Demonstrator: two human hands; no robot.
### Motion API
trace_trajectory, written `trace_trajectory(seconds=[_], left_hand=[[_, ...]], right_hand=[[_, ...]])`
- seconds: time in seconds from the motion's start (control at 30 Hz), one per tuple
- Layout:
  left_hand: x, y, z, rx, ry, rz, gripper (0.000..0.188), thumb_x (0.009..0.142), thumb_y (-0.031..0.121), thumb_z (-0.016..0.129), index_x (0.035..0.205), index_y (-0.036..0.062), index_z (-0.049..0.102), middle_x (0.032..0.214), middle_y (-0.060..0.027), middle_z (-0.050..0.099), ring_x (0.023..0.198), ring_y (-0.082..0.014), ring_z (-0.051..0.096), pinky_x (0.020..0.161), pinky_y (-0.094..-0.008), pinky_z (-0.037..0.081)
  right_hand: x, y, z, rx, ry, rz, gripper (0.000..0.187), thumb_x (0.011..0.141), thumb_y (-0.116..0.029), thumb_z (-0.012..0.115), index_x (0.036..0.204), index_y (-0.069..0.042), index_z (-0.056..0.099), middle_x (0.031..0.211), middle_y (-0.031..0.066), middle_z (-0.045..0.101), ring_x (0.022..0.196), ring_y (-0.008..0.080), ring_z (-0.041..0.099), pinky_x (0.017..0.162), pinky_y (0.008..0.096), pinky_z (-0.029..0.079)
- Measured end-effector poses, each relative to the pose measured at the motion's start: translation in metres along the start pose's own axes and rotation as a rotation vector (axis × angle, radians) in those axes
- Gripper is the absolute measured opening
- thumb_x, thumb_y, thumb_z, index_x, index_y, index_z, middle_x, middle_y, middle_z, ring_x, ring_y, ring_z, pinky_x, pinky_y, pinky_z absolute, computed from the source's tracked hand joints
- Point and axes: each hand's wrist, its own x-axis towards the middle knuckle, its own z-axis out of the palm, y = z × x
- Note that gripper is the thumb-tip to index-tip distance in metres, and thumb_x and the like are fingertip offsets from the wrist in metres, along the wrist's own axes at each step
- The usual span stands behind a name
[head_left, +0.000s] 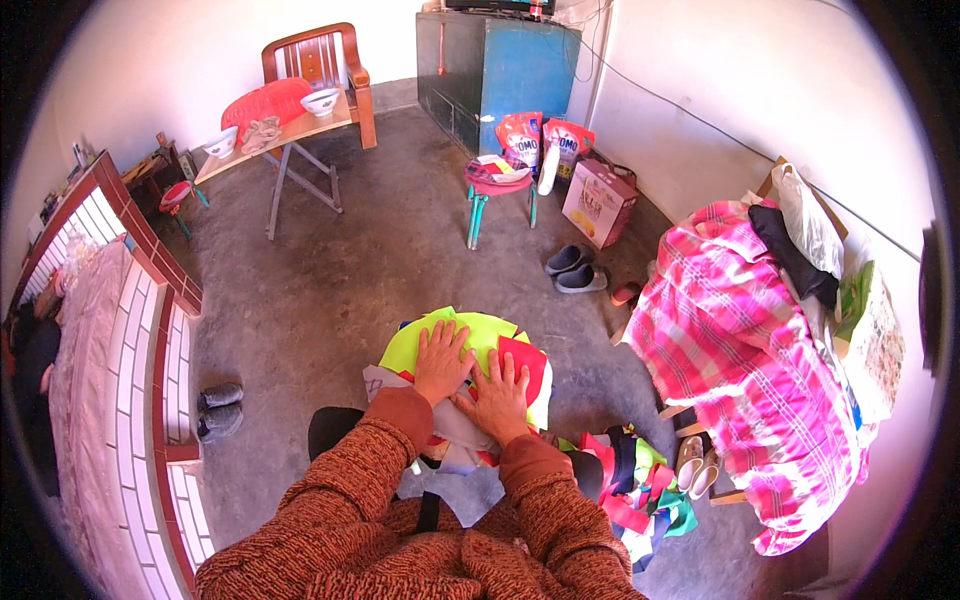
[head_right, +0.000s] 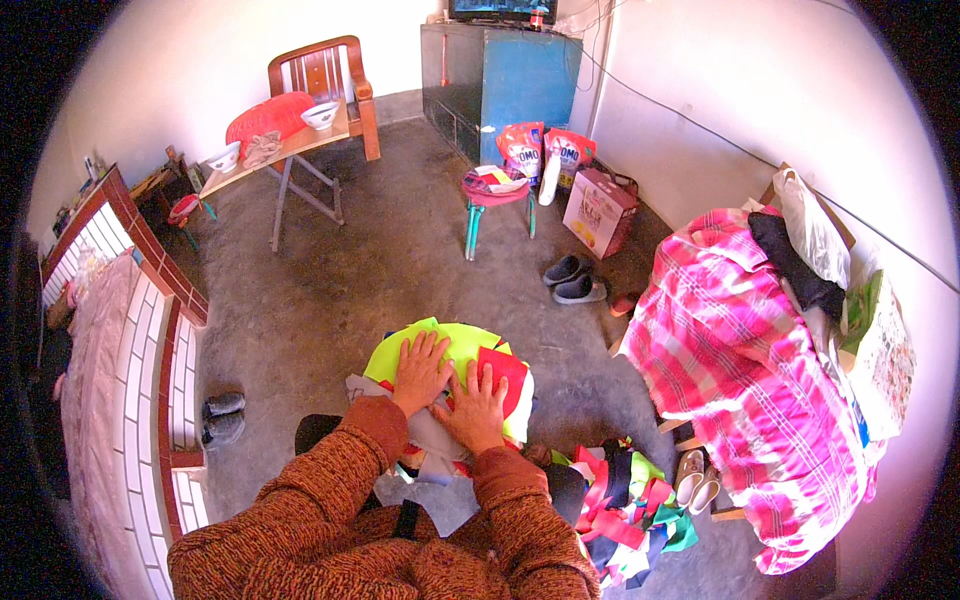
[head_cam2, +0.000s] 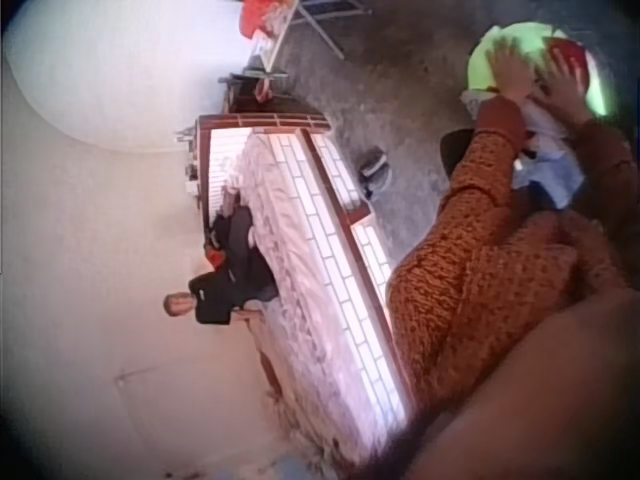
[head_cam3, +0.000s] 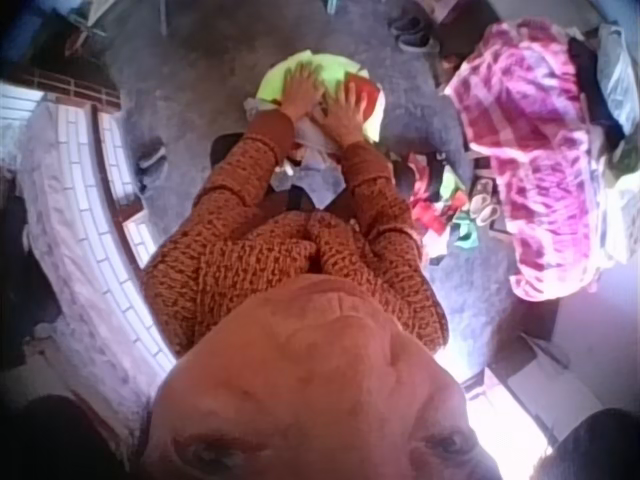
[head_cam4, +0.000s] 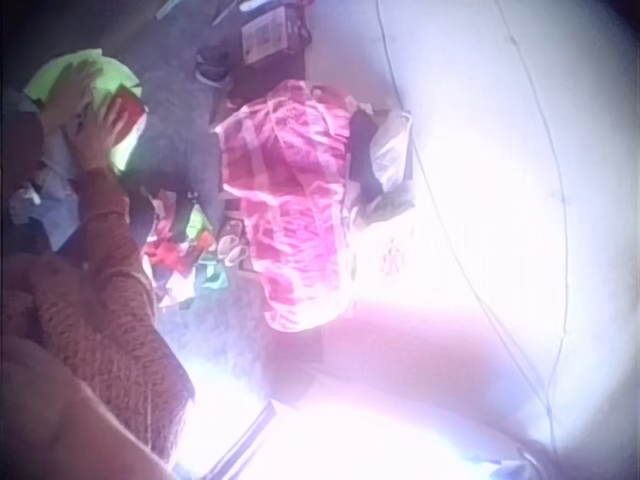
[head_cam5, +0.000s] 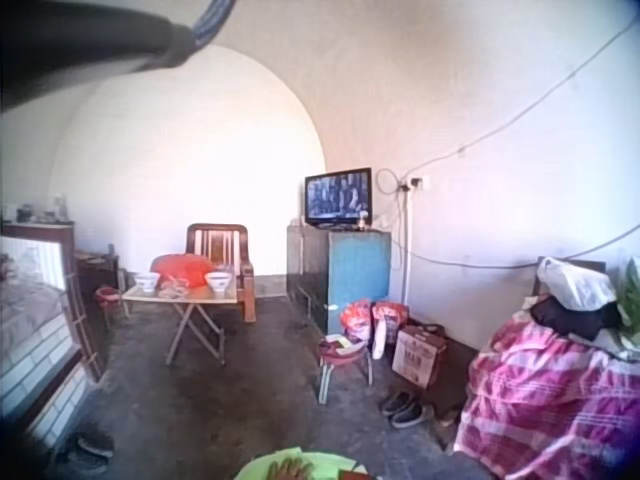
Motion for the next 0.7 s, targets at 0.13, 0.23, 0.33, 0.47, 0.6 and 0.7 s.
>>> trace_trajectory(seconds=[0.13,0.23,0.33,0.47,0.6,0.7], left_hand=[[0.0003,0.0006,-0.0011,-0.015,0.002,0.000,0.048,0.088,0.036,0.045,0.128,0.0096,0.047,0.133,-0.0153,0.045,0.128,-0.0326,0.034,0.106,-0.0509,0.019],[-0.0004,-0.0001,-0.0011,-0.002,0.006,-0.005,0.048,0.088,0.036,0.045,0.127,0.0096,0.047,0.133,-0.0154,0.044,0.128,-0.0327,0.034,0.106,-0.0510,0.019],[-0.0002,0.0002,-0.0002,-0.001,0.010,-0.003,0.048,0.088,0.036,0.045,0.127,0.0096,0.047,0.133,-0.0153,0.044,0.127,-0.0327,0.034,0.106,-0.0512,0.020],[0.0000,-0.0012,0.0023,0.015,0.020,0.007,0.047,0.088,0.036,0.045,0.127,0.0098,0.048,0.132,-0.0151,0.045,0.127,-0.0328,0.034,0.106,-0.0513,0.020],[-0.0003,-0.0007,0.0030,0.020,0.050,0.020,0.045,0.088,0.034,0.046,0.126,0.0102,0.048,0.131,-0.0143,0.046,0.126,-0.0325,0.037,0.104,-0.0517,0.022],[0.0003,-0.0008,0.0024,0.028,0.035,0.014,0.046,0.087,0.034,0.048,0.126,0.0105,0.048,0.132,-0.0146,0.045,0.126,-0.0323,0.036,0.104,-0.0518,0.023]], right_hand=[[-0.0004,0.0012,0.0016,0.022,0.007,0.001,0.074,0.078,-0.066,0.045,0.136,-0.019,0.041,0.139,0.0150,0.036,0.131,0.0373,0.028,0.103,0.0611,0.016],[-0.0004,-0.0002,0.0016,0.034,-0.001,0.001,0.074,0.078,-0.066,0.045,0.136,-0.019,0.041,0.140,0.0152,0.036,0.131,0.0374,0.027,0.103,0.0611,0.015],[0.0002,0.0002,0.0002,0.034,-0.007,0.003,0.074,0.079,-0.066,0.044,0.136,-0.019,0.041,0.139,0.0152,0.037,0.132,0.0373,0.027,0.103,0.0611,0.016],[-0.0001,-0.0002,-0.0007,0.041,-0.003,0.006,0.073,0.078,-0.065,0.045,0.135,-0.019,0.041,0.139,0.0152,0.037,0.131,0.0372,0.027,0.103,0.0612,0.016],[-0.0010,0.0004,-0.0009,0.027,0.019,0.003,0.073,0.079,-0.065,0.045,0.135,-0.019,0.041,0.139,0.0151,0.037,0.131,0.0370,0.028,0.103,0.0608,0.017],[-0.0019,0.0004,0.0012,0.006,0.040,-0.003,0.073,0.079,-0.066,0.044,0.135,-0.020,0.041,0.139,0.0140,0.037,0.130,0.0363,0.030,0.102,0.0604,0.019]])
